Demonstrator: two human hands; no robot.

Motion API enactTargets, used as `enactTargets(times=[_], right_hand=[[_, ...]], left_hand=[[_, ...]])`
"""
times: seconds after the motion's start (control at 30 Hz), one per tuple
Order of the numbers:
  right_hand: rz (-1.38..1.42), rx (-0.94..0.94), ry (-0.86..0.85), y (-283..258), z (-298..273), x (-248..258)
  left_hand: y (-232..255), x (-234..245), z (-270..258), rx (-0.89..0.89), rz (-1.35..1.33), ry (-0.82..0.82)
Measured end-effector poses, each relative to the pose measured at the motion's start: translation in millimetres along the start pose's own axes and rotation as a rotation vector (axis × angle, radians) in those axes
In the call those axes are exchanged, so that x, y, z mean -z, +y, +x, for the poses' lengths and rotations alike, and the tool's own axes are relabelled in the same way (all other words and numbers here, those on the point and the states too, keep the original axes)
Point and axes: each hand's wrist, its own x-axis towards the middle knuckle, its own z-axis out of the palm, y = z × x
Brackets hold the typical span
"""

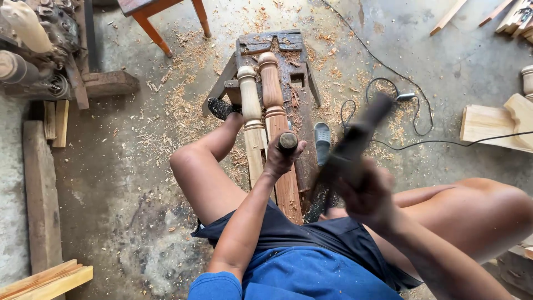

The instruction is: Carving and shaping wooden furniture legs using a hammer and chisel at a woodworking station.

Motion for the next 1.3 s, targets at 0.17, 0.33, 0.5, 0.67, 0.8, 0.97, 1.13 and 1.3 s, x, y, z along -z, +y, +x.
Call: enactTargets(times=[0.17, 0.33, 0.5, 0.67, 0.8, 0.97, 1.13, 1.3], right_hand=[[-0.188, -0.128, -0.182, 23, 10, -28], [-0.026, -0.104, -0.114, -32, 10, 22], [0.356, 0.010, 0.310, 48, -14, -10], [-0.097, -0.140, -0.069, 31, -5, -40], [-0.190, -0.198, -0.190, 46, -14, -28], [-0.037, -0.398, -0.116, 48, -10, -27], [0.209, -0.517, -0.037, 49, -4, -22], [0.299, -0.571, -0.051, 47, -6, -19]], left_hand=[[-42, -5, -6, -0.126, -0.025, -0.028], [-29, -10, -5, 0.319, 0.315, -0.158], [-12, -10, 1, 0.146, 0.026, -0.067], [-10, 8, -13, 0.076, 0.089, -0.105], [-4, 21, -69, -0.016, -0.101, 0.002], [41, 31, -33, -0.171, -0.258, 0.093], [63, 37, -14, -0.147, -0.246, 0.061], [31, 19, -29, -0.065, -0.234, 0.005]])
